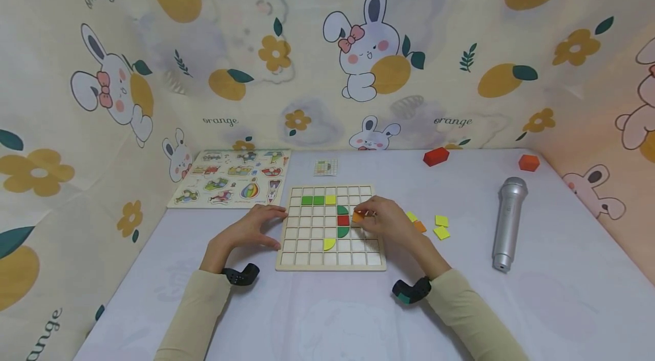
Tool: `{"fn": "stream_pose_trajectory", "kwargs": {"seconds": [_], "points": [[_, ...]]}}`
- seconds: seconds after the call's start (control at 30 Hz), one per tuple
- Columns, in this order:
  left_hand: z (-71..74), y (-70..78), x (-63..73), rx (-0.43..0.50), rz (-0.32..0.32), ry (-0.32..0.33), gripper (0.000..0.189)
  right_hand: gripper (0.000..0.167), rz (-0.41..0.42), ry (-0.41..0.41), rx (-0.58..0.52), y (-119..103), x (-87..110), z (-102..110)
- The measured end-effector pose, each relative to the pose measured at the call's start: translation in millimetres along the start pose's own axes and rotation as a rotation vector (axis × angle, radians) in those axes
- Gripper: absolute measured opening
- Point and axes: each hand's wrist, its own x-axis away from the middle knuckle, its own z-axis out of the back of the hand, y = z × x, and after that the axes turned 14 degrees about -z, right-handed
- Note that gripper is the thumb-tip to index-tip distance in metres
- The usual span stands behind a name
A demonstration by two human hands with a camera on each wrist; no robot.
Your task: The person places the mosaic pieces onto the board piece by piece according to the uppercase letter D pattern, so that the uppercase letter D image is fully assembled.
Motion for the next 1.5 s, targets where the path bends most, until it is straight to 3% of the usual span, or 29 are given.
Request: {"fn": "stream_pose_trajectory", "kwargs": {"seconds": [0.23, 0.53, 1.03, 1.5], "points": [[0.6, 1.6, 0.0, 0.004, 0.020, -0.001, 0.074, 0.021, 0.183, -0.033, -0.038, -29, 2.1, -34], [1.3, 4.3, 0.2, 0.016, 0.033, 0.006, 0.073, 0.015, 0.240, -0.095, 0.005, -47, 6.4, -58], [0.7, 3.8, 0.5, 0.003, 0.018, 0.005, 0.073, 0.013, 0.299, -0.061, 0.027, -44, 3.0, -65], [2.3, 7.6, 0.5, 0.019, 0.030, 0.001, 0.073, 0.011, 0.271, -0.061, 0.027, -44, 3.3, -64]]}}
